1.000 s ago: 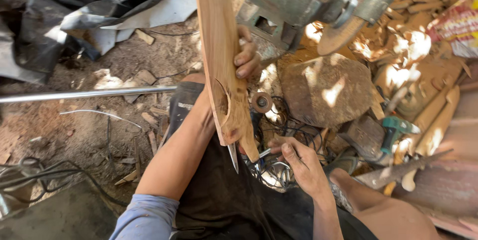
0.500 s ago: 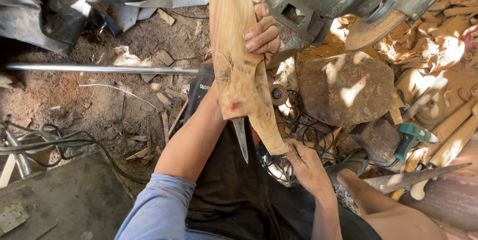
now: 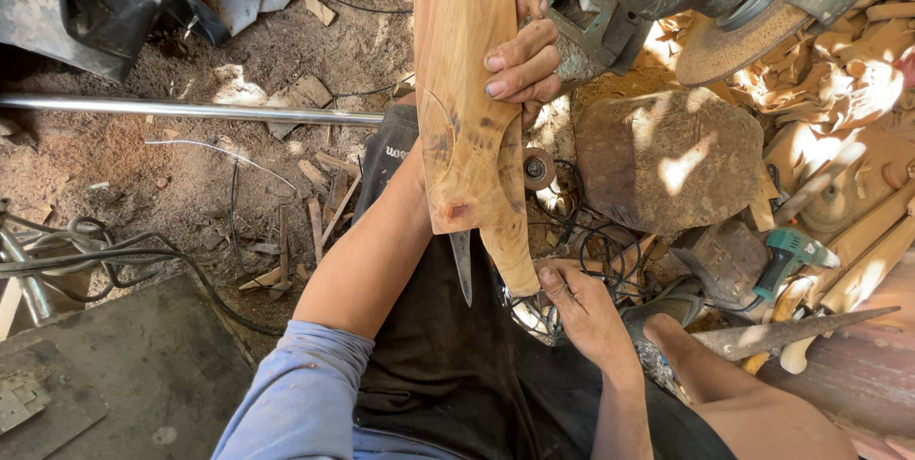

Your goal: The person uses an angle grinder to smooth and shape a curved wooden piece, then switches to a chisel for finer carving. The person alternates between grinding and chiseling, inspecting the wood periodically.

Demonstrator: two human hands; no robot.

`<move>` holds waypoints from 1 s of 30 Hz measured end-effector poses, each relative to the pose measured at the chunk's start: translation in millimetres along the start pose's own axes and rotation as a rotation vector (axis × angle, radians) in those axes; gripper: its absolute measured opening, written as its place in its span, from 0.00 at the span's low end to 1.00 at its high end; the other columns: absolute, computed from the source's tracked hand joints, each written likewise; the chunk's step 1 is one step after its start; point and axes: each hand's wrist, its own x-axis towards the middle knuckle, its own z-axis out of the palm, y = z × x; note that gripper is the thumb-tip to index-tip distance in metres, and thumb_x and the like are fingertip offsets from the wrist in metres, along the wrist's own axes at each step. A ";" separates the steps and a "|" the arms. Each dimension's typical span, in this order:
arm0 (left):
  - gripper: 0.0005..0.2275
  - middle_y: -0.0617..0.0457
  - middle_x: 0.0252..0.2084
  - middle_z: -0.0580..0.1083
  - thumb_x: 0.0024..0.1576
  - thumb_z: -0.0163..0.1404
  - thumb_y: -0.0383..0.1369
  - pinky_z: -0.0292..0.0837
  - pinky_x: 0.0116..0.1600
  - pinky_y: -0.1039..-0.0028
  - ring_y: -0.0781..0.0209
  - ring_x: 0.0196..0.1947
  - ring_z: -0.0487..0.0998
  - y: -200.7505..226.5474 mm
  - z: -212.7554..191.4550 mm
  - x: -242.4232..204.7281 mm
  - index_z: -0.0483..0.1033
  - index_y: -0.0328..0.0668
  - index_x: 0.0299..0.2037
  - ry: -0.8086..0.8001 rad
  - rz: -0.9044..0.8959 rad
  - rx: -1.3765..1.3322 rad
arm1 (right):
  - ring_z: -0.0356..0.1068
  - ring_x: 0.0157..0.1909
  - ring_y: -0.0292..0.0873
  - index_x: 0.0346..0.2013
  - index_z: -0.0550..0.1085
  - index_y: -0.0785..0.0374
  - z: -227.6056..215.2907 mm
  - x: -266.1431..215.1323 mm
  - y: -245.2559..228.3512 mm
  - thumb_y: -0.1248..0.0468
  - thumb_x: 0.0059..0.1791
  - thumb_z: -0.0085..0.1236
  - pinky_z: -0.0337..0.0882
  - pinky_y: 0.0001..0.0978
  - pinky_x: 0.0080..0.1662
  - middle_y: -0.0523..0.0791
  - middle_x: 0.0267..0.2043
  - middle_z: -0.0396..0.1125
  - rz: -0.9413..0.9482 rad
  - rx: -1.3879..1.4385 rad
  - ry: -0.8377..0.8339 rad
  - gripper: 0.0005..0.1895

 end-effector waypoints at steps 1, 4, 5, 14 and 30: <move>0.15 0.60 0.28 0.65 0.69 0.44 0.40 0.67 0.37 0.82 0.71 0.26 0.70 0.0 -2.1 0.2 0.68 0.34 0.53 -0.006 -0.011 0.010 | 0.72 0.34 0.41 0.47 0.78 0.67 0.4 0.0 0.7 0.44 0.54 0.44 0.72 0.34 0.40 0.47 0.30 0.74 -0.009 -0.022 0.002 0.29; 0.11 0.61 0.27 0.65 0.69 0.44 0.40 0.68 0.37 0.81 0.71 0.25 0.70 -0.7 -8.1 -2.4 0.69 0.39 0.50 0.015 -0.034 -0.004 | 0.73 0.37 0.42 0.47 0.78 0.68 1.6 0.0 2.7 0.45 0.55 0.44 0.71 0.34 0.42 0.46 0.34 0.75 -0.071 -0.052 -0.001 0.28; 0.10 0.60 0.27 0.66 0.67 0.45 0.39 0.69 0.37 0.80 0.69 0.25 0.71 -2.1 -9.6 -3.8 0.69 0.41 0.49 0.049 -0.037 -0.037 | 0.73 0.38 0.42 0.46 0.78 0.68 1.8 0.1 3.0 0.45 0.55 0.44 0.71 0.34 0.43 0.46 0.35 0.75 -0.098 -0.055 -0.004 0.28; 0.15 0.58 0.29 0.68 0.70 0.44 0.44 0.68 0.33 0.80 0.70 0.25 0.70 3.0 6.5 -3.2 0.70 0.38 0.52 0.251 0.053 0.372 | 0.78 0.50 0.43 0.50 0.77 0.66 -11.3 -14.2 -34.1 0.54 0.54 0.52 0.74 0.34 0.51 0.49 0.47 0.78 -0.202 0.010 -0.085 0.20; 0.17 0.62 0.27 0.60 0.76 0.47 0.45 0.59 0.31 0.82 0.73 0.25 0.60 -143.4 19.3 -6.2 0.67 0.43 0.37 0.596 -0.318 1.217 | 0.76 0.44 0.41 0.42 0.78 0.66 7.3 -38.3 45.6 0.49 0.56 0.53 0.75 0.34 0.49 0.44 0.39 0.76 -0.101 0.610 0.042 0.22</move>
